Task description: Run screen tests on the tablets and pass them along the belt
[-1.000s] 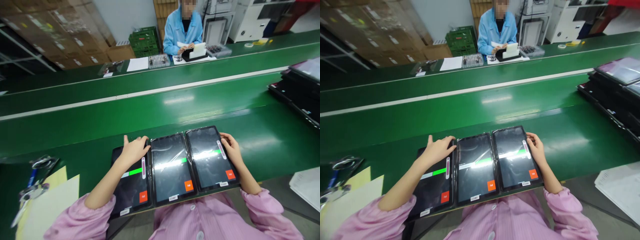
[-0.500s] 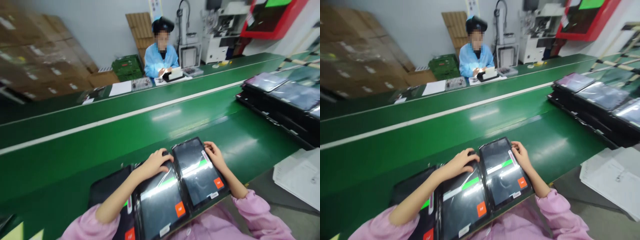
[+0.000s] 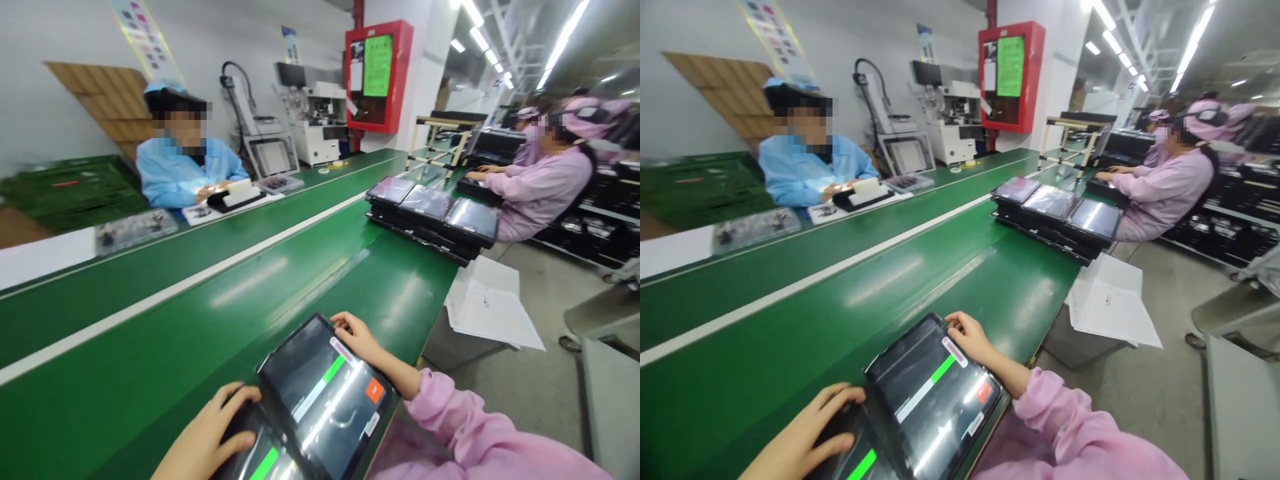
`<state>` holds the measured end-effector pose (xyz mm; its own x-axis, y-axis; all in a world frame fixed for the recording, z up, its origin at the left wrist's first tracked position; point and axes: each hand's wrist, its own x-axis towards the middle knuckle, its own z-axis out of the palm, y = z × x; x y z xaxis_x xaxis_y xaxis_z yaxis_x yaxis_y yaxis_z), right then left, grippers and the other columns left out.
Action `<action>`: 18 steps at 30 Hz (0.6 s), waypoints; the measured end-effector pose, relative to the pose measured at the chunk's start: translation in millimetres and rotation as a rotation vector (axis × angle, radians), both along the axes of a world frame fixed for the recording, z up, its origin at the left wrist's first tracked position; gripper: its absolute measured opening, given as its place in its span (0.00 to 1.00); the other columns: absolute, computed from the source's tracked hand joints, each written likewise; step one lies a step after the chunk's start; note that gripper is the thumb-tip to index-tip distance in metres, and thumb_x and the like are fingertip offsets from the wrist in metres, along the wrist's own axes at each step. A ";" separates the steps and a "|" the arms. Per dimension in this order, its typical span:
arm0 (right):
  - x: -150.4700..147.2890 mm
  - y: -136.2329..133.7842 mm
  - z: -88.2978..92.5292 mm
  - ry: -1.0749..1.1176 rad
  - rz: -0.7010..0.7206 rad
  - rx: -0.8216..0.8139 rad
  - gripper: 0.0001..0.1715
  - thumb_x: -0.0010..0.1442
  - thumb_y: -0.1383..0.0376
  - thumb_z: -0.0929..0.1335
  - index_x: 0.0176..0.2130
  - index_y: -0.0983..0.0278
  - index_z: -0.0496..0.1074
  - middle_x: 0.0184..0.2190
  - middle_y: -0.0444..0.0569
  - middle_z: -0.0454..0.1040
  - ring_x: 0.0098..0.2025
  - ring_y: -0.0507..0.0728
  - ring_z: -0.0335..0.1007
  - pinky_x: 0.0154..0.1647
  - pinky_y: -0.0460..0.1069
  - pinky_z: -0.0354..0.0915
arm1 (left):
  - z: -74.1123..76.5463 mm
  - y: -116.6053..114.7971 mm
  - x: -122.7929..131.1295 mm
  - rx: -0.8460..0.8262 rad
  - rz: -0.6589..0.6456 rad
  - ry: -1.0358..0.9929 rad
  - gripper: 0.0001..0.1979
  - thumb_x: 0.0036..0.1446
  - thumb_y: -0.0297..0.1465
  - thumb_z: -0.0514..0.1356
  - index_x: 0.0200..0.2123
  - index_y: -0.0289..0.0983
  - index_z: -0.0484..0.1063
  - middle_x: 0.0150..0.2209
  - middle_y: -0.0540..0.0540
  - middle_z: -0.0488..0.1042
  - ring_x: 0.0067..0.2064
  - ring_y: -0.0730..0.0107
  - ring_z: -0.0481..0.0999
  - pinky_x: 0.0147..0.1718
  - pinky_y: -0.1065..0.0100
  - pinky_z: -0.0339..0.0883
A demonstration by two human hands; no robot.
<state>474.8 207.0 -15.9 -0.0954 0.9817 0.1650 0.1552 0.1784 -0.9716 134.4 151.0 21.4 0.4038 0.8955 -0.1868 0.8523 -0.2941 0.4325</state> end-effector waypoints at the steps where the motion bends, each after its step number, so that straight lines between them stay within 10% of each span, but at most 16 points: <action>1: 1.9 -2.0 0.4 0.004 0.006 -0.014 0.14 0.55 0.64 0.66 0.43 0.60 0.72 0.34 0.44 0.73 0.35 0.56 0.69 0.38 0.50 0.66 | 11.8 -4.1 6.7 -0.026 0.006 0.000 0.17 0.54 0.38 0.60 0.47 0.48 0.75 0.56 0.43 0.72 0.56 0.52 0.75 0.55 0.57 0.69; 6: 3.8 -2.7 -1.3 0.023 0.073 -0.076 0.19 0.57 0.57 0.66 0.47 0.62 0.70 0.37 0.48 0.73 0.40 0.58 0.69 0.43 0.53 0.65 | 61.0 -10.6 38.3 -0.080 0.019 0.153 0.21 0.54 0.33 0.60 0.52 0.46 0.73 0.59 0.38 0.67 0.53 0.50 0.75 0.53 0.54 0.68; 11: 21.7 -6.8 -0.2 0.091 0.000 -0.071 0.22 0.55 0.53 0.69 0.45 0.61 0.72 0.37 0.49 0.74 0.39 0.59 0.70 0.38 0.52 0.66 | 76.4 -7.9 48.7 -0.130 -0.034 0.263 0.20 0.55 0.34 0.62 0.53 0.45 0.73 0.52 0.38 0.69 0.44 0.52 0.77 0.44 0.56 0.71; 18: 243.9 22.3 43.3 0.292 -1.150 0.106 0.16 0.60 0.53 0.64 0.42 0.61 0.67 0.39 0.45 0.68 0.39 0.53 0.66 0.36 0.46 0.62 | 16.3 -10.2 15.7 0.035 0.029 0.159 0.21 0.54 0.37 0.59 0.52 0.47 0.76 0.59 0.37 0.70 0.46 0.50 0.80 0.45 0.57 0.74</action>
